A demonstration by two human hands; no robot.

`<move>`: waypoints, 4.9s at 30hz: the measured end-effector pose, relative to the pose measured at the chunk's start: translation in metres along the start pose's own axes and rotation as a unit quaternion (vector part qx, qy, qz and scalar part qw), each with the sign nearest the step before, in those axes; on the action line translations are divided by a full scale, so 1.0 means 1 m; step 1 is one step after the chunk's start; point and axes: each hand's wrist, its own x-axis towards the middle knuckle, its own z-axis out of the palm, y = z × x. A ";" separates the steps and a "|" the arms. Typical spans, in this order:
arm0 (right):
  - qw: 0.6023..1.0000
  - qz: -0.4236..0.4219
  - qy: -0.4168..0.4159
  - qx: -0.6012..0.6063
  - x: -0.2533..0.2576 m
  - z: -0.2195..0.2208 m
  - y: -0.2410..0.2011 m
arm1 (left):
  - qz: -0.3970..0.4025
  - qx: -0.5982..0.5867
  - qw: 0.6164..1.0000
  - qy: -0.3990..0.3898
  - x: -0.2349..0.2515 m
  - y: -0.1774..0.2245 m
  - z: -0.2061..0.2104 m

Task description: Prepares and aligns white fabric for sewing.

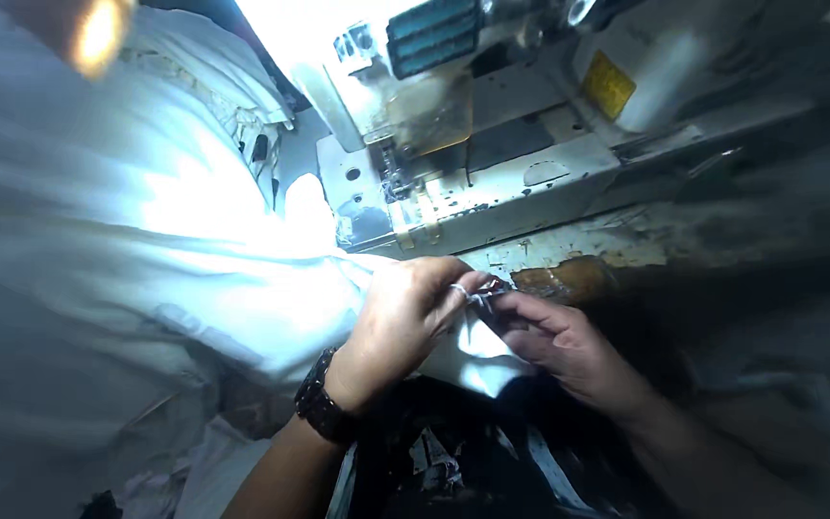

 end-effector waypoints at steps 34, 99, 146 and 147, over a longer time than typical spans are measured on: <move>0.944 -0.214 0.115 -0.222 0.023 0.024 -0.027 | -0.107 -0.167 0.958 0.209 -0.094 -0.011 0.037; 0.919 -0.292 -0.005 -0.264 0.003 0.049 -0.031 | 0.005 0.091 0.922 0.377 -0.169 0.026 -0.034; 0.895 -0.222 0.125 -0.365 0.099 0.024 -0.003 | 0.057 0.275 0.948 0.152 0.008 -0.059 -0.045; 0.903 -0.219 0.133 -0.346 0.101 0.027 -0.003 | 0.067 0.251 0.949 0.176 0.011 -0.062 -0.044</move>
